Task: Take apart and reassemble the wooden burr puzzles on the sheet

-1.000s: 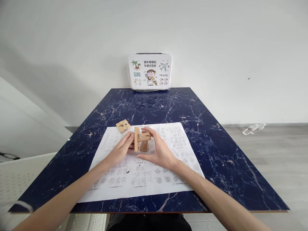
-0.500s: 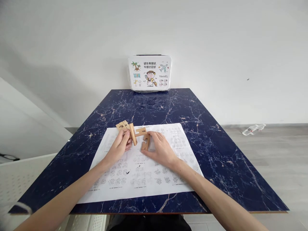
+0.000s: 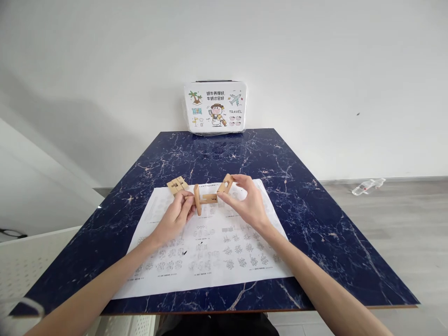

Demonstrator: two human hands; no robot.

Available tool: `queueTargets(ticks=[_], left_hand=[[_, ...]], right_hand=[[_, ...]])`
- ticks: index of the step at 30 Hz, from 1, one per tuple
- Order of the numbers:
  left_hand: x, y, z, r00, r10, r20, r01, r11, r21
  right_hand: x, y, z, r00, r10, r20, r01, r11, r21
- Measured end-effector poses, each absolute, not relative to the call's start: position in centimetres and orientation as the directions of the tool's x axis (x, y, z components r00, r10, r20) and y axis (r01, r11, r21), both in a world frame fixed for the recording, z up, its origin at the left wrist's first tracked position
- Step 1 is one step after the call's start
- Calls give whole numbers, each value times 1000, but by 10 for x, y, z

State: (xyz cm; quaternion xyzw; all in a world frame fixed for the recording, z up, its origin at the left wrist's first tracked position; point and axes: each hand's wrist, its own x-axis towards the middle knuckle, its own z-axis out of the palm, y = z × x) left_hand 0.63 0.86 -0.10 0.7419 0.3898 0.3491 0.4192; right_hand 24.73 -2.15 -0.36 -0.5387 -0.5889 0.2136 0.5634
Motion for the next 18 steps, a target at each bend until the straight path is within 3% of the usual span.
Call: queueTargets(ticks=[7,11,18], left_hand=[[6,3,0,575,781,244,388,-524,758],[5,0,0,639,735,228,402,-571,716],[4,2,-3,623,746,237,496,-611,617]], right_hand=[[227,-42,7,-81,752,654,369,632,-681],[223,-47,8,-136,719,682,402,669,-625],[230,-43,8,-160,760,630,428,628,-650]])
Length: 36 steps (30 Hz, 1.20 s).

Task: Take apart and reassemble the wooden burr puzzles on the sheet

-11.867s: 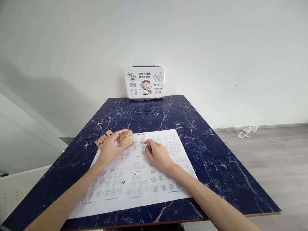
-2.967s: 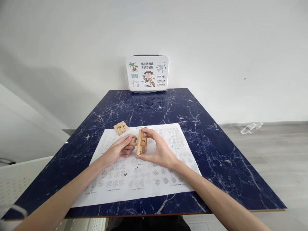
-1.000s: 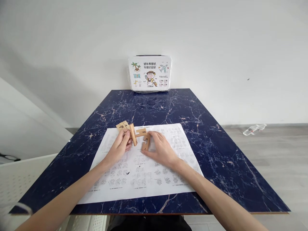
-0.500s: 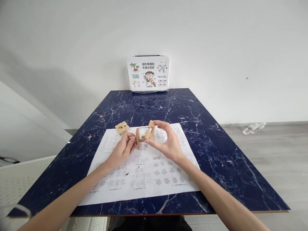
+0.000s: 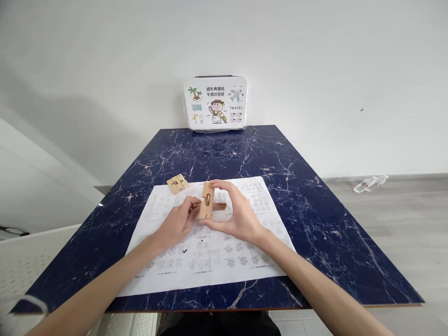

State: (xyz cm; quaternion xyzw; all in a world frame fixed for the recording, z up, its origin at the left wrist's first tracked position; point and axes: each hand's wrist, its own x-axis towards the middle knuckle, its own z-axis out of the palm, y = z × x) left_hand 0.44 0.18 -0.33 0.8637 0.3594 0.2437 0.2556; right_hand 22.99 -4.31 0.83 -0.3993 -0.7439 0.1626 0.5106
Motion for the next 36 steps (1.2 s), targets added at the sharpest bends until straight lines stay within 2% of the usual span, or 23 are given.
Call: queueTargets(ticks=[8,16,19,26,36], left_hand=[[2,5,-11,649,689,322,558,-719,414],[3,5,-10,698,591,405,512,-807,295],[4,4,-9,700,589,404,505,-808,303],[3,3,-12,647,673,359,547,-738,396],[2,5,-13,649,683,336,516,-719,465]], right_hand=[[237,-46,16,-206,802,560,467,584,-664],[241,-48,20,-273,783,559,484,614,-624],[242,-48,21,-300,785,542,479,615,-626],[246,-46,23,-281,794,540,504,600,-621],[246,-46,24,-285,825,488,432,565,-704]])
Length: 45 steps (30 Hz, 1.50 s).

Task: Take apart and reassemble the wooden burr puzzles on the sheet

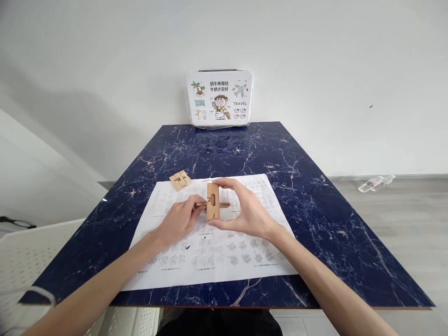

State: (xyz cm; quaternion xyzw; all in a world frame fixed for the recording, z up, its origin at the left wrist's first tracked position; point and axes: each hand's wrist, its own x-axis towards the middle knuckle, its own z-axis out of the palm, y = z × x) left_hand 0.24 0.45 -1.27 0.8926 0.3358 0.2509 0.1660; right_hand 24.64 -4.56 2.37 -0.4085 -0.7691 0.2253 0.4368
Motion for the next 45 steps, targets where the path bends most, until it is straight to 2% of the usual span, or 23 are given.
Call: queueTargets(ticks=[9,22,28,33,40,45], left_hand=[[5,-1,-5,637,704,315,476,-680,557],[-1,3,-4,647,728,228,406,-581,705],[-3,4,-1,650,724,231,414,-592,691],[-3,7,0,676,696,243,388,-616,686],[-1,4,0,660,722,207,326,-524,787],[6,1,3,615,754,232,290,-489,823]], right_hand=[[240,-43,9,-293,843,451,462,538,-705],[233,-39,1,-236,854,463,387,520,-762],[231,-40,-4,-203,842,501,348,540,-766],[229,-43,-7,-170,858,485,281,514,-811],[229,-40,-7,-139,875,464,197,484,-853],[224,-37,-7,-88,918,388,77,394,-916]])
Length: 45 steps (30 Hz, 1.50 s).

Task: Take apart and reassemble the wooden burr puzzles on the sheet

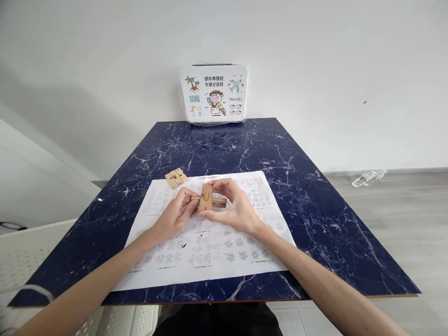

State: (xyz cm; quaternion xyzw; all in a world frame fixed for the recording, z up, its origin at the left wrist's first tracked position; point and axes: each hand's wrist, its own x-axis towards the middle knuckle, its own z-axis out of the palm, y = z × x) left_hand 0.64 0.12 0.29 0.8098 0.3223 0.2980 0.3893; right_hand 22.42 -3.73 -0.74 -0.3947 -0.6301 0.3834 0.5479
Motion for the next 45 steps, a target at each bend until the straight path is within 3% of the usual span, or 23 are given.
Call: queueTargets(ticks=[5,11,18,24,32,45], left_hand=[[10,-1,3,594,769,236,326,-498,804],[14,-7,-3,599,786,154,420,-472,775],[16,-2,-11,546,827,134,417,-407,813],[14,-5,-6,580,807,115,449,-434,781],[16,-5,-10,569,809,147,463,-463,756],[8,1,-9,664,731,157,289,-445,848]], right_hand=[[219,-34,-6,40,964,262,-75,264,-962],[215,-34,-7,77,986,146,-164,157,-974],[207,-41,-9,34,978,207,-4,207,-978],[204,-45,-11,34,947,319,58,317,-947],[202,-45,-11,76,936,343,146,330,-933],[206,-42,-8,19,989,149,48,148,-988]])
